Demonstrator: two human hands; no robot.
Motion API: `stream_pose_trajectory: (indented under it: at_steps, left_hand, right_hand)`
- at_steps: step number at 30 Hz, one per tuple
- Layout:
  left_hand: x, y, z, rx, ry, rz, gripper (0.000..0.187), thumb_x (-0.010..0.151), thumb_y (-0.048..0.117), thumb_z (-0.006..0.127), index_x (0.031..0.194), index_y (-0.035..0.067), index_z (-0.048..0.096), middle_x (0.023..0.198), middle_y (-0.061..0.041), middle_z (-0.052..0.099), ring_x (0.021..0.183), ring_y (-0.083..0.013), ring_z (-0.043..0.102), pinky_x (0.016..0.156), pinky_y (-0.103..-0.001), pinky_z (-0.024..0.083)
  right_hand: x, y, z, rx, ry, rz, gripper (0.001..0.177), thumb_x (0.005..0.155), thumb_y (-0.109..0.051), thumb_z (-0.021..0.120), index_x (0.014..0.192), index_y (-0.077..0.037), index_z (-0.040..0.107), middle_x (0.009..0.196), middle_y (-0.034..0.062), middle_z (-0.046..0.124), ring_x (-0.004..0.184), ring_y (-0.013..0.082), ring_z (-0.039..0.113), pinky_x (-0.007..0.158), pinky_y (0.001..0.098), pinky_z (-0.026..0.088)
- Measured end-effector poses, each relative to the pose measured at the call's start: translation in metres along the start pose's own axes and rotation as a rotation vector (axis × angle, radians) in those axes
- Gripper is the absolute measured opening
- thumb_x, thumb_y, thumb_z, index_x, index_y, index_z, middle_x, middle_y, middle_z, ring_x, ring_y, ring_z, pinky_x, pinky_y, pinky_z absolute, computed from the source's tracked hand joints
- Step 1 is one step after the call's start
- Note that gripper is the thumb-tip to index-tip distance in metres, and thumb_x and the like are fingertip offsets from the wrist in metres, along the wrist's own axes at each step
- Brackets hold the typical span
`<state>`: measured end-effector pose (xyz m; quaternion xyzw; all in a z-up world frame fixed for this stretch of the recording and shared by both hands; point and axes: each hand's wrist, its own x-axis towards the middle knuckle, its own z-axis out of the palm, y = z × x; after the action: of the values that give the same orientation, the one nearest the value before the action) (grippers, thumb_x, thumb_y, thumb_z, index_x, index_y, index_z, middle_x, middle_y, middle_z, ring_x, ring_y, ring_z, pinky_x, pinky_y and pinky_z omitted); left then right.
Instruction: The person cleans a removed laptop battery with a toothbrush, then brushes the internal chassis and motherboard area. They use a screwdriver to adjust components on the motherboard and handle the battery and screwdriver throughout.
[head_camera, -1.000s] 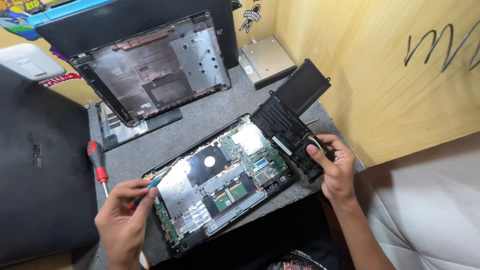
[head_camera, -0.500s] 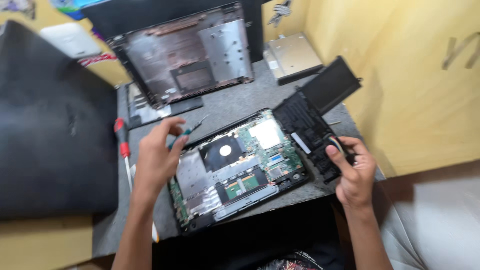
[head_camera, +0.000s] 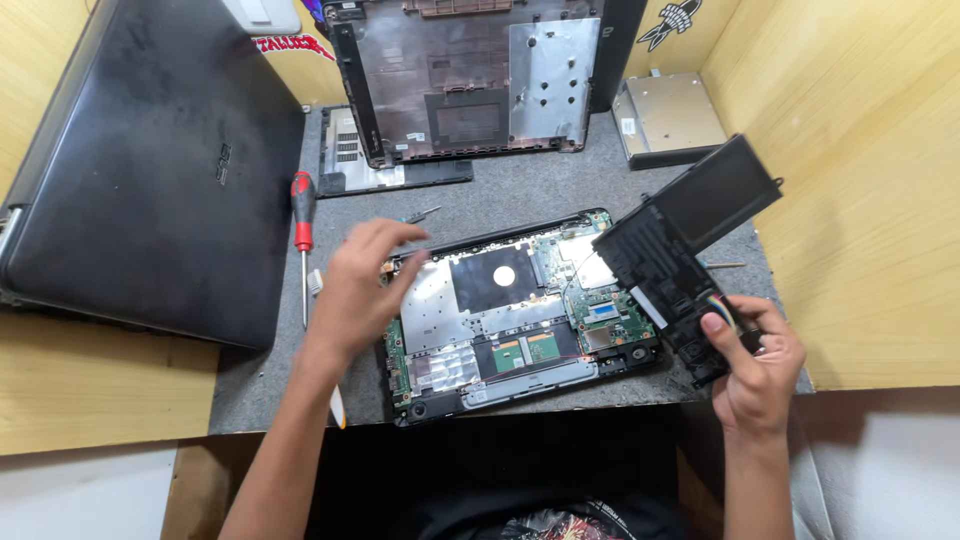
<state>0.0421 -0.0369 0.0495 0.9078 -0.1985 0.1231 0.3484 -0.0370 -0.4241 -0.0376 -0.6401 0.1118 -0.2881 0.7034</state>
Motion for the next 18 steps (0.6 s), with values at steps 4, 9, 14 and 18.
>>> stream_pose_trajectory:
  at_steps: [4, 9, 14, 18]
  left_hand:
    - [0.011, 0.055, 0.027, -0.461, -0.160, -0.007, 0.029, 0.096, 0.024, 0.067, 0.121, 0.011, 0.067, 0.104, -0.011, 0.073, 0.096, -0.0285, 0.071, 0.077, -0.040, 0.059]
    - [0.023, 0.082, 0.095, -0.929, -0.390, -0.188, 0.033, 0.089, 0.020, 0.075, 0.116, 0.003, 0.067, 0.094, -0.011, 0.071, 0.087, -0.0198, 0.063, 0.073, -0.036, 0.058]
    - [-0.006, 0.091, 0.072, -1.116, -0.197, -0.314, 0.029, 0.084, 0.012, 0.079, 0.110, 0.001, 0.072, 0.084, -0.010, 0.072, 0.079, -0.0152, 0.065, 0.069, -0.032, 0.058]
    - [-0.044, 0.096, 0.045, -1.171, 0.163, -0.511, 0.032, 0.086, 0.009, 0.075, 0.116, -0.002, 0.070, 0.090, -0.017, 0.075, 0.081, -0.0197, 0.067, 0.072, -0.037, 0.061]
  right_hand:
    - [-0.007, 0.005, -0.006, -0.060, -0.096, 0.011, 0.031, 0.075, -0.005, 0.084, 0.102, -0.001, 0.069, 0.080, 0.0045, 0.063, 0.078, 0.0042, 0.058, 0.072, 0.0219, 0.052]
    - [-0.015, -0.023, 0.002, -0.139, -0.270, 0.067, 0.033, 0.060, -0.002, 0.089, 0.089, 0.002, 0.074, 0.068, 0.0076, 0.066, 0.069, 0.0064, 0.059, 0.062, 0.0220, 0.051]
    - [-0.012, -0.073, 0.010, -0.086, -0.480, 0.181, 0.063, 0.065, -0.023, 0.085, 0.122, -0.003, 0.068, 0.070, 0.0113, 0.069, 0.063, 0.0080, 0.055, 0.064, 0.0235, 0.050]
    - [-0.024, -0.069, 0.020, 0.447, -0.635, 0.311, 0.120, 0.067, -0.078, 0.074, 0.149, 0.003, 0.041, 0.113, 0.0226, 0.073, 0.103, 0.0218, 0.070, 0.098, 0.0436, 0.050]
